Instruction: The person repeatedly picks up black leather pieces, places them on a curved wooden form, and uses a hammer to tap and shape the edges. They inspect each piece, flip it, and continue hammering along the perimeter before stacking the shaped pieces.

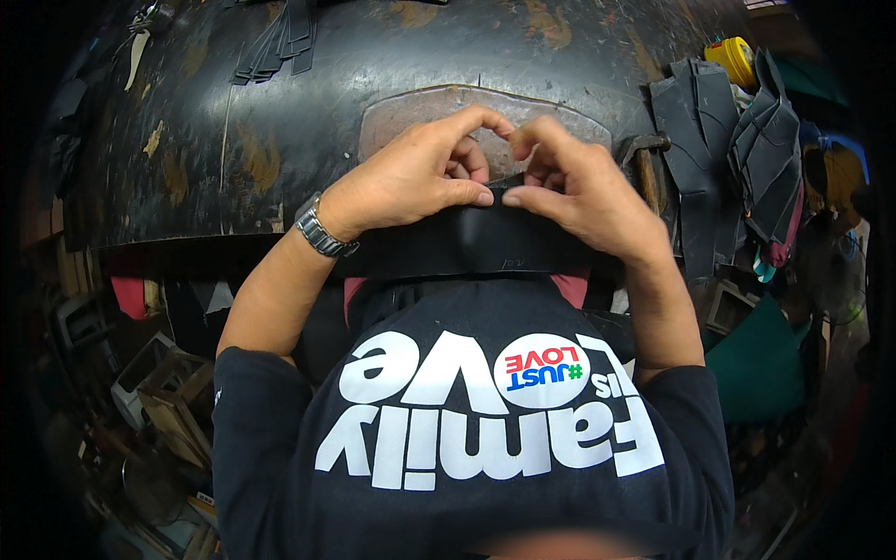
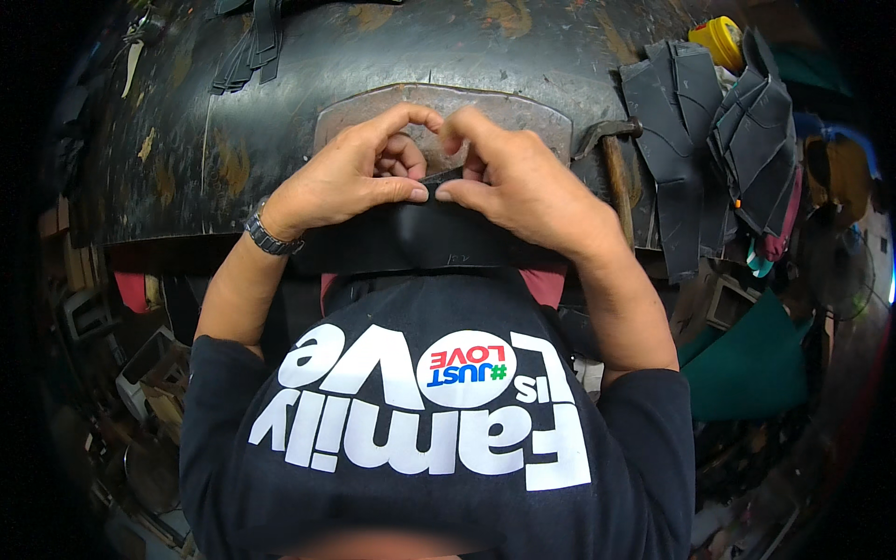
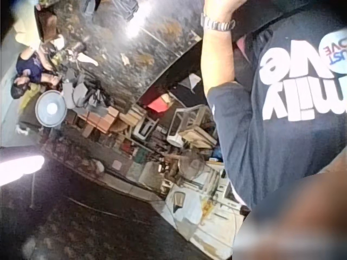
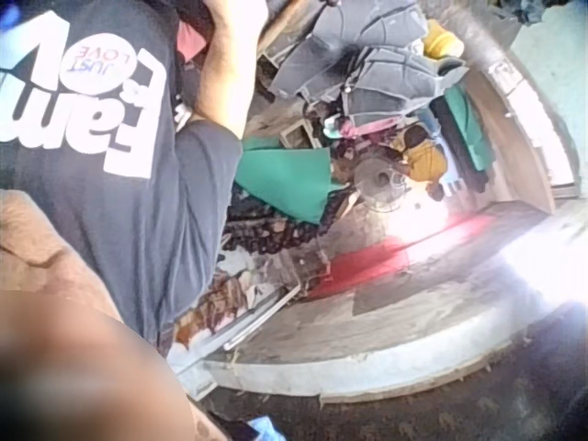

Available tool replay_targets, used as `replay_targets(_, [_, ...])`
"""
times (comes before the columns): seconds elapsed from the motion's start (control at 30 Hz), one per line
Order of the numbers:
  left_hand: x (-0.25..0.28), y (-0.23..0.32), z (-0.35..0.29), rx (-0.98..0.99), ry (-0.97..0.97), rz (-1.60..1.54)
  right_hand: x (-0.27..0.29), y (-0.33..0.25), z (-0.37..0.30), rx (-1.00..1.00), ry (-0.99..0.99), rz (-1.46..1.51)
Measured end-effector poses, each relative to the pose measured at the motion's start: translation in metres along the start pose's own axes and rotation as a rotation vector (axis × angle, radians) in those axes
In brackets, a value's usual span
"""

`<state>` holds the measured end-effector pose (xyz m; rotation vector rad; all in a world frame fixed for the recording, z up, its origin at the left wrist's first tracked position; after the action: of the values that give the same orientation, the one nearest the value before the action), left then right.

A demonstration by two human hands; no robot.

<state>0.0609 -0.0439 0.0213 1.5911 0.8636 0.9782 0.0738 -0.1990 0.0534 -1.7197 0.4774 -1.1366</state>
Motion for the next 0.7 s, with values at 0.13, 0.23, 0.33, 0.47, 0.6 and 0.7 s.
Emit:
replay_targets(0.13, [0.001, -0.017, -0.015, 0.106, 0.071, -0.216, 0.036, 0.026, -0.014, -0.189, -0.278, 0.290])
replay_targets(0.23, [0.006, -0.029, -0.022, 0.097, 0.143, -0.339, 0.041, 0.033, -0.022, -0.024, -0.361, 1.088])
replay_targets(0.33, [0.010, -0.036, -0.025, 0.063, 0.214, -0.428, 0.018, 0.064, -0.029, -0.076, -0.189, 1.165])
replay_targets(0.47, [0.013, -0.037, -0.026, 0.047, 0.245, -0.349, -0.014, 0.058, -0.030, -0.058, -0.180, 0.951])
replay_targets(0.6, [0.020, -0.035, -0.037, 0.113, 0.293, -0.147, -0.016, 0.047, -0.030, -0.249, -0.024, 0.700])
replay_targets(0.7, [0.020, -0.028, -0.044, 0.074, 0.311, -0.052, -0.015, 0.034, -0.026, -0.202, 0.099, 0.502])
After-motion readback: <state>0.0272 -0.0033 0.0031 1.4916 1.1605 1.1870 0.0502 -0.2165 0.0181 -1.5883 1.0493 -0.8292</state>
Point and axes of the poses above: each hand's wrist, its own z-axis towards the middle knuckle, its own x-axis out of the back of the hand, y = z × x, the point moved 7 cm from there along z, towards the middle knuckle, and after that the axes turned 13 degrees about y, right-handed, at the moved point
